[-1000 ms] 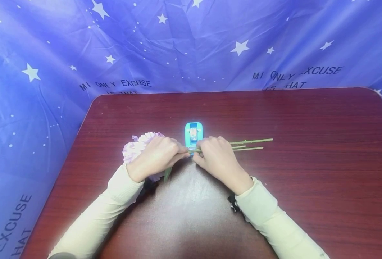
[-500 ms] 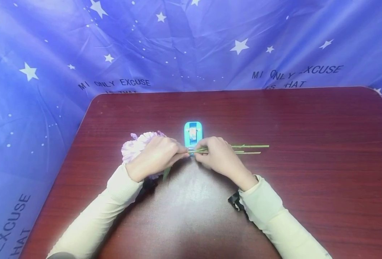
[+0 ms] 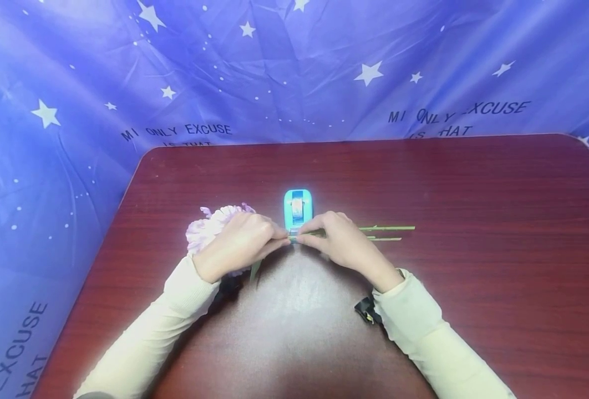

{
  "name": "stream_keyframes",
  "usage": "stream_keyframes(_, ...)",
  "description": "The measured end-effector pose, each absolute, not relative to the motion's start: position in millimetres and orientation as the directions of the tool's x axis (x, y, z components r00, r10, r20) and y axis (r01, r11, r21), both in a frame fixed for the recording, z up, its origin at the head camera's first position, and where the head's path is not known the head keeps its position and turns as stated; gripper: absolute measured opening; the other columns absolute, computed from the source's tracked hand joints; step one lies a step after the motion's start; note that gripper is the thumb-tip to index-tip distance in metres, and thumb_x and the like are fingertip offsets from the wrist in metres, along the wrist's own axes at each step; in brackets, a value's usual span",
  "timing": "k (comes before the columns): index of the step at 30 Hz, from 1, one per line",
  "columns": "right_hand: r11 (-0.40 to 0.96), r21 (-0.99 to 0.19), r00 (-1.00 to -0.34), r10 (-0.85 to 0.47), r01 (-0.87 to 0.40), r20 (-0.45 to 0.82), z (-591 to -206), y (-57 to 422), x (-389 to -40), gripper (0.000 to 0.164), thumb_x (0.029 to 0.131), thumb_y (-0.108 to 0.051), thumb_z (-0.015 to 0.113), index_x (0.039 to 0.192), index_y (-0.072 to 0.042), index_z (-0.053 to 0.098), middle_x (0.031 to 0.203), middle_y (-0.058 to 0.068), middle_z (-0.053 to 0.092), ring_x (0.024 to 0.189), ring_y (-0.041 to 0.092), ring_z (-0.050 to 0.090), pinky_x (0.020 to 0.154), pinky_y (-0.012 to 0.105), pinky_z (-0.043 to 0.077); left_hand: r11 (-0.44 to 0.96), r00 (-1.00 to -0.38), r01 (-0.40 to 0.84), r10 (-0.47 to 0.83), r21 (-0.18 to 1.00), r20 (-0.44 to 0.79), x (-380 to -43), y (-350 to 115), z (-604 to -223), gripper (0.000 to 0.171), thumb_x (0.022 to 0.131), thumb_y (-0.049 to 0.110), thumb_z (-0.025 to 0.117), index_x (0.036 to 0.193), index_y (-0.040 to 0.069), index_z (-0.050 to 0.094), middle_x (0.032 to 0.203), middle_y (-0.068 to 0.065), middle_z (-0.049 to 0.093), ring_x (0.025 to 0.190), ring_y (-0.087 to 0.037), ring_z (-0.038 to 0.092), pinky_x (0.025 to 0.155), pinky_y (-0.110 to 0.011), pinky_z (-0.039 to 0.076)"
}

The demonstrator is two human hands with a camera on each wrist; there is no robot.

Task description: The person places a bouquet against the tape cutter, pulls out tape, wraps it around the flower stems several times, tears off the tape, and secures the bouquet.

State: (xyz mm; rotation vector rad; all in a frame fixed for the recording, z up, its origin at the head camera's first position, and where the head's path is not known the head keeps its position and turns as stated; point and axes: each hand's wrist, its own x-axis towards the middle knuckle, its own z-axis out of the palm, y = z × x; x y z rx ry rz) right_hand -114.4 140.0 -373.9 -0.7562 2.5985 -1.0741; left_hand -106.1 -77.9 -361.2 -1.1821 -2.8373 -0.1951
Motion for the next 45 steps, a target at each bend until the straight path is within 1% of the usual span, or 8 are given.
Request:
stream_keyframes(3,0.601,-0.689,-0.840,-0.542,-0.405,0.021,-375.3,138.8,-113.1,0.015,0.092,-0.020,0.071,0.102,-0.011,0.079,0.081,-0.005,0.070,0.059,0.008,0.056,0.066,0.027,0.047,0.694,-0.699,0.715,0.706,0.084,0.109,-105.2,-78.2,-361.6,0.020,0.095,0.027,0.066,0.077,0.022,0.072,0.060,0.009,0.060,0.054,-0.011,0.056,0.051,-0.032,0.048)
stream_keyframes(7,0.615,-0.634,-0.834,-0.544,-0.469,0.090,-376.7,137.2,-111.3,0.013,0.090,-0.019,0.073,0.100,-0.013,0.080,0.082,-0.008,0.071,0.066,0.005,0.054,0.066,0.028,0.047,0.691,-0.694,0.719,0.710,0.073,0.117,-104.2,-78.1,-361.6,0.020,0.095,0.027,0.066,0.076,0.021,0.071,0.061,0.008,0.061,0.055,-0.013,0.059,0.052,-0.033,0.049)
stream_keyframes(11,0.617,-0.606,-0.827,-0.547,-0.503,0.130,-376.8,136.9,-110.2,0.012,0.089,-0.019,0.074,0.098,-0.015,0.080,0.084,-0.009,0.073,0.069,0.004,0.058,0.067,0.030,0.049,0.695,-0.697,0.716,0.707,0.065,0.122,-103.5,-77.5,-362.0,0.019,0.094,0.027,0.067,0.077,0.021,0.072,0.061,0.008,0.061,0.055,-0.013,0.059,0.051,-0.033,0.048)
stream_keyframes(20,0.615,-0.590,-0.820,-0.552,-0.523,0.151,-377.7,137.0,-110.2,0.011,0.088,-0.020,0.075,0.096,-0.016,0.081,0.086,-0.009,0.074,0.071,0.003,0.061,0.068,0.031,0.051,0.703,-0.706,0.708,0.698,0.073,0.122,-104.4,-75.5,-364.4,0.019,0.093,0.026,0.067,0.075,0.021,0.070,0.060,0.009,0.060,0.053,-0.012,0.056,0.050,-0.032,0.047)
stream_keyframes(29,0.618,-0.573,-0.817,-0.549,-0.538,0.176,-378.4,138.8,-109.7,0.012,0.087,-0.020,0.076,0.096,-0.015,0.081,0.090,-0.006,0.076,0.084,0.010,0.072,0.075,0.036,0.055,0.698,-0.701,0.712,0.699,0.079,0.139,-105.1,-74.4,-366.3,0.021,0.093,0.023,0.066,0.072,0.021,0.068,0.058,0.009,0.059,0.053,-0.012,0.056,0.050,-0.033,0.047)
stream_keyframes(35,0.627,-0.578,-0.825,-0.544,-0.521,0.153,-377.6,139.8,-109.0,0.012,0.087,-0.020,0.076,0.096,-0.014,0.081,0.091,-0.003,0.077,0.086,0.013,0.073,0.076,0.038,0.056,0.708,-0.712,0.702,0.692,0.077,0.119,-103.6,-74.3,-364.3,0.022,0.093,0.024,0.066,0.071,0.022,0.068,0.058,0.010,0.058,0.053,-0.012,0.055,0.050,-0.033,0.047)
stream_keyframes(39,0.619,-0.573,-0.812,-0.562,-0.537,0.154,-377.1,140.7,-108.4,0.010,0.087,-0.019,0.075,0.095,-0.015,0.081,0.092,-0.002,0.077,0.086,0.014,0.073,0.076,0.038,0.056,0.706,-0.710,0.704,0.697,0.080,0.099,-102.3,-74.1,-362.9,0.023,0.093,0.025,0.066,0.071,0.022,0.068,0.058,0.010,0.058,0.054,-0.012,0.056,0.051,-0.033,0.047)
stream_keyframes(45,0.625,-0.544,-0.799,-0.580,-0.560,0.156,-377.3,139.9,-107.2,0.011,0.087,-0.020,0.075,0.095,-0.015,0.081,0.094,-0.002,0.077,0.089,0.014,0.074,0.078,0.038,0.057,0.703,-0.707,0.707,0.700,0.076,0.103,-100.4,-74.3,-364.6,0.025,0.093,0.023,0.064,0.068,0.022,0.064,0.055,0.010,0.053,0.052,-0.012,0.053,0.049,-0.031,0.045)
